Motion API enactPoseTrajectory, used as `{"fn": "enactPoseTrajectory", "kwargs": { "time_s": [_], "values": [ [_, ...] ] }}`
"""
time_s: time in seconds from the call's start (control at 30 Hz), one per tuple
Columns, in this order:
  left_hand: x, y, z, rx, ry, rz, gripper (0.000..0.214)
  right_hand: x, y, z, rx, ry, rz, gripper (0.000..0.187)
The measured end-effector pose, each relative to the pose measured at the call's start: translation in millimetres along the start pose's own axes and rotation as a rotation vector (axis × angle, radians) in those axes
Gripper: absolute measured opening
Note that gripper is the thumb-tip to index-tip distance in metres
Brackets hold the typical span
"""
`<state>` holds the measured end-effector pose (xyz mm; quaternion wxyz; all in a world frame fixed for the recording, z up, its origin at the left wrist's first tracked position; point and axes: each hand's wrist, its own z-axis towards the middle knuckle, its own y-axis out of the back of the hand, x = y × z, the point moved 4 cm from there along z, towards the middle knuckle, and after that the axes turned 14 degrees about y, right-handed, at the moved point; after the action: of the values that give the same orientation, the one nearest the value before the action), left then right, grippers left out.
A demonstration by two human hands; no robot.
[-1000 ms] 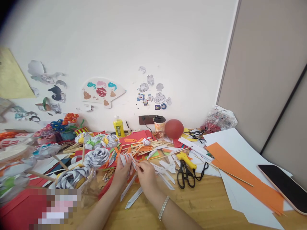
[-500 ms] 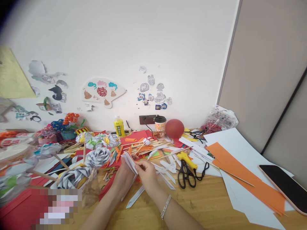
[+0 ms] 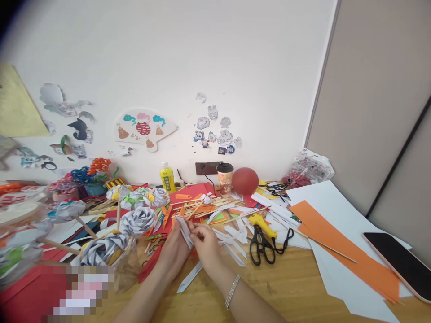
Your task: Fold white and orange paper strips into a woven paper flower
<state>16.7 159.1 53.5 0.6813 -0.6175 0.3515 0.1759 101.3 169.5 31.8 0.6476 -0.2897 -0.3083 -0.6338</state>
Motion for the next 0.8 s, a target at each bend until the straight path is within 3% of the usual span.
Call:
{"fn": "enactPoseTrajectory", "kwargs": {
  "time_s": [0.13,0.27,0.47,0.63,0.8],
  "values": [
    [0,2.6,0,-0.075,-0.023,0.039,0.031,-3,-3,-3,0.023,0.017,-0.01,0.004],
    [-1,7.3,0,-0.109,-0.052,0.089,0.036,-2,-9,-7,0.062,-0.089,0.085,0.01],
    [-7,-2.1,-6,0.041,-0.086,0.085,0.039,8,-10,-7,0.022,-0.132,0.083,0.017],
    [-12,-7.2,-9,0.088,-0.026,0.026,0.043,20,-8,-6,0.03,-0.008,-0.107,0.016],
    [-8,2.1,-3,-0.007,-0.028,0.034,0.043,29,-8,-8,0.108,0.173,-0.308,0.007]
  ]
}}
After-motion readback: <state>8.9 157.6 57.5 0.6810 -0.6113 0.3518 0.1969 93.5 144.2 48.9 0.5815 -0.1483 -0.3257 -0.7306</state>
